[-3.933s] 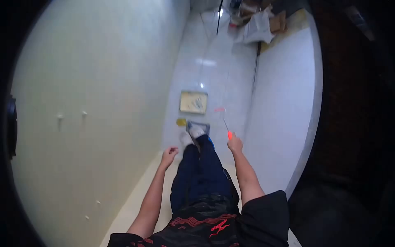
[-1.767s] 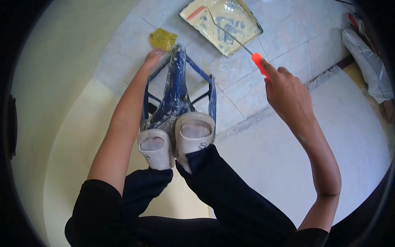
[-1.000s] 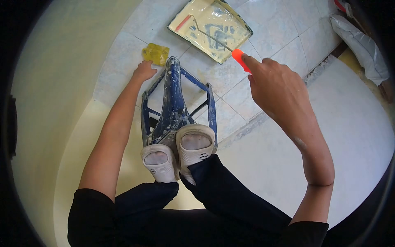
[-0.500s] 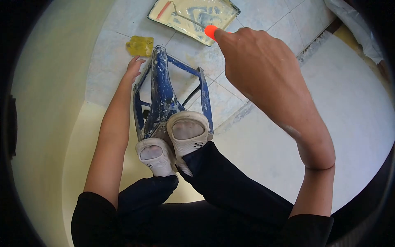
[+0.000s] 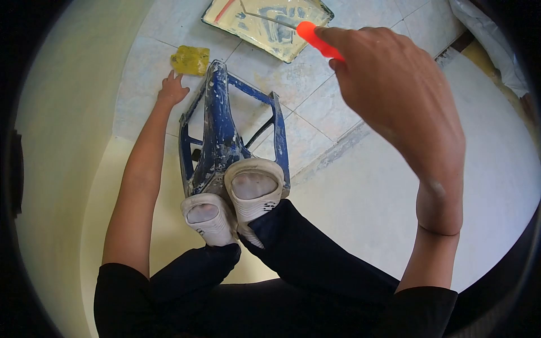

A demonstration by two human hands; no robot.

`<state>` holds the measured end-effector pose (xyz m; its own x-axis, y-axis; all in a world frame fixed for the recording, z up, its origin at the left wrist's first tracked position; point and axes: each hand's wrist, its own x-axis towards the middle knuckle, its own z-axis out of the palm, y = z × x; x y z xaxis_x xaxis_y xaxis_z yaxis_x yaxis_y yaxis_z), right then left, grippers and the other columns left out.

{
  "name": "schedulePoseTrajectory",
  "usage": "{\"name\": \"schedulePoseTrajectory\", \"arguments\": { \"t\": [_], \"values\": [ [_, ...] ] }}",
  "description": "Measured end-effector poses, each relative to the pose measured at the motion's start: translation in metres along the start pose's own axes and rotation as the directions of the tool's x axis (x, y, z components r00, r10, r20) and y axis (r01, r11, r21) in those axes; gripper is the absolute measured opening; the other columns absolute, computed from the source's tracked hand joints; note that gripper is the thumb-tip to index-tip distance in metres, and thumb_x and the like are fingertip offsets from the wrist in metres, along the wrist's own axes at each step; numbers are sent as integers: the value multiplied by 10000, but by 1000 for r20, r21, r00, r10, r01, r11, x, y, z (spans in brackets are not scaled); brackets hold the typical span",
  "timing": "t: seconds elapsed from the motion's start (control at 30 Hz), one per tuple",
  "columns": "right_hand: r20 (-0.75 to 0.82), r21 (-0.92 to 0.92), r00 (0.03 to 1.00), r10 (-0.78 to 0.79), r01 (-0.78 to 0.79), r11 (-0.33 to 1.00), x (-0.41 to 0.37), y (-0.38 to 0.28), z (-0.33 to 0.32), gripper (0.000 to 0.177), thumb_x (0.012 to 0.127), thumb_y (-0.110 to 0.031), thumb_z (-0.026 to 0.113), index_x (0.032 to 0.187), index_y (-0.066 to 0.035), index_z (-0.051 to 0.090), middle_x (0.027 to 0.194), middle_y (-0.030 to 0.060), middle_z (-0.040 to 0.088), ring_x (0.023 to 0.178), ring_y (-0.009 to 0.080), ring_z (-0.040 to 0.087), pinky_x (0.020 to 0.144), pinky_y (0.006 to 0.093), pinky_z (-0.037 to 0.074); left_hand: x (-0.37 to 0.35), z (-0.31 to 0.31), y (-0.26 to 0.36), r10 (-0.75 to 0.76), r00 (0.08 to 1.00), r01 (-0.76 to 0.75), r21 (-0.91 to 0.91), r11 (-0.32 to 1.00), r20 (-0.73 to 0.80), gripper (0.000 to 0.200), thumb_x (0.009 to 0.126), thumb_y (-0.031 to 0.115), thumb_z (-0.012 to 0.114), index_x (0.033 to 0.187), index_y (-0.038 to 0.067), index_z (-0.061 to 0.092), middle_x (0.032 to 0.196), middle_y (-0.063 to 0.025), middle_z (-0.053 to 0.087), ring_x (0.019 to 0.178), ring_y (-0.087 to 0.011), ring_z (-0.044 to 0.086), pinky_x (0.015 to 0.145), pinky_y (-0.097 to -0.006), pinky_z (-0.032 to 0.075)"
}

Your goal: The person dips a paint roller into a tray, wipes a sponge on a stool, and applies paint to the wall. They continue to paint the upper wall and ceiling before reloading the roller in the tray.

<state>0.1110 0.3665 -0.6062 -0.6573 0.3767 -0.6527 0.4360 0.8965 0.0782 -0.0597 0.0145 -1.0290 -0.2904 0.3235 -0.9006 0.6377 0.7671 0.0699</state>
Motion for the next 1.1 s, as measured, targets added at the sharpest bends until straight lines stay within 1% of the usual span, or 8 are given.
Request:
{"name": "schedulePoseTrajectory", "arguments": {
  "t": [0.2,0.37,0.5,0.57,0.7,0.9,1.03,1.1],
  "values": [
    [-27,-2,999,-35,35,999,3,14,-2,356,974,-166,675,1331,-174,677,1089,99,752,991,278,710,934,400,531,-18,-14,21,-26,991,-3,223,975,128,636,888,338,667,1455,82,536,1711,-29,159,1528,-279,242,1158,-534,377],
    [-85,29,996,-34,36,999,0,16,-2,349,967,-169,687,1316,-180,692,1091,91,755,977,271,708,912,396,527,-20,21,27,52,997,-70,392,917,55,596,943,272,565,1489,43,495,1731,-29,69,1548,-270,184,1229,-534,228],
    [-111,97,994,-11,22,995,2,1,-1,352,962,-163,680,1314,-170,693,1046,94,758,949,270,707,893,401,528,-23,43,26,57,998,-55,277,959,1,588,976,235,484,1545,97,432,1731,-36,70,1548,-278,191,1220,-571,220],
    [18,122,997,80,-81,989,4,-14,-10,366,953,-151,673,1318,-162,688,1008,103,753,928,282,702,882,408,527,-35,33,37,41,999,-43,224,974,13,579,997,235,449,1570,171,403,1730,-43,70,1549,-289,196,1208,-606,208],
    [133,153,982,134,-154,976,7,-23,-23,366,943,-137,668,1308,-158,691,955,122,737,919,293,693,866,403,527,-27,35,35,5,1000,-5,251,968,1,571,1002,239,450,1570,229,409,1727,-53,84,1545,-296,209,1199,-626,204],
    [19,97,999,49,-51,994,2,-13,-13,359,953,-136,657,1308,-170,690,983,115,743,939,289,697,883,398,522,-14,21,39,-7,1000,17,442,897,-24,644,970,288,546,1581,166,380,1729,-21,72,1558,-264,165,1217,-578,207],
    [1,42,999,39,-39,998,3,-8,-10,337,966,-149,655,1300,-173,695,1024,103,752,971,282,701,905,392,520,-9,-16,40,-1,999,-16,380,925,46,685,935,326,600,1569,164,400,1727,-20,92,1554,-261,182,1222,-565,208],
    [25,85,999,46,-48,995,7,-6,-10,330,966,-163,675,1295,-174,699,1060,89,757,993,271,703,923,391,520,-6,-25,32,-16,996,-25,440,898,90,696,901,340,640,1552,200,436,1721,-34,124,1548,-264,202,1224,-560,214]
  ]
}}
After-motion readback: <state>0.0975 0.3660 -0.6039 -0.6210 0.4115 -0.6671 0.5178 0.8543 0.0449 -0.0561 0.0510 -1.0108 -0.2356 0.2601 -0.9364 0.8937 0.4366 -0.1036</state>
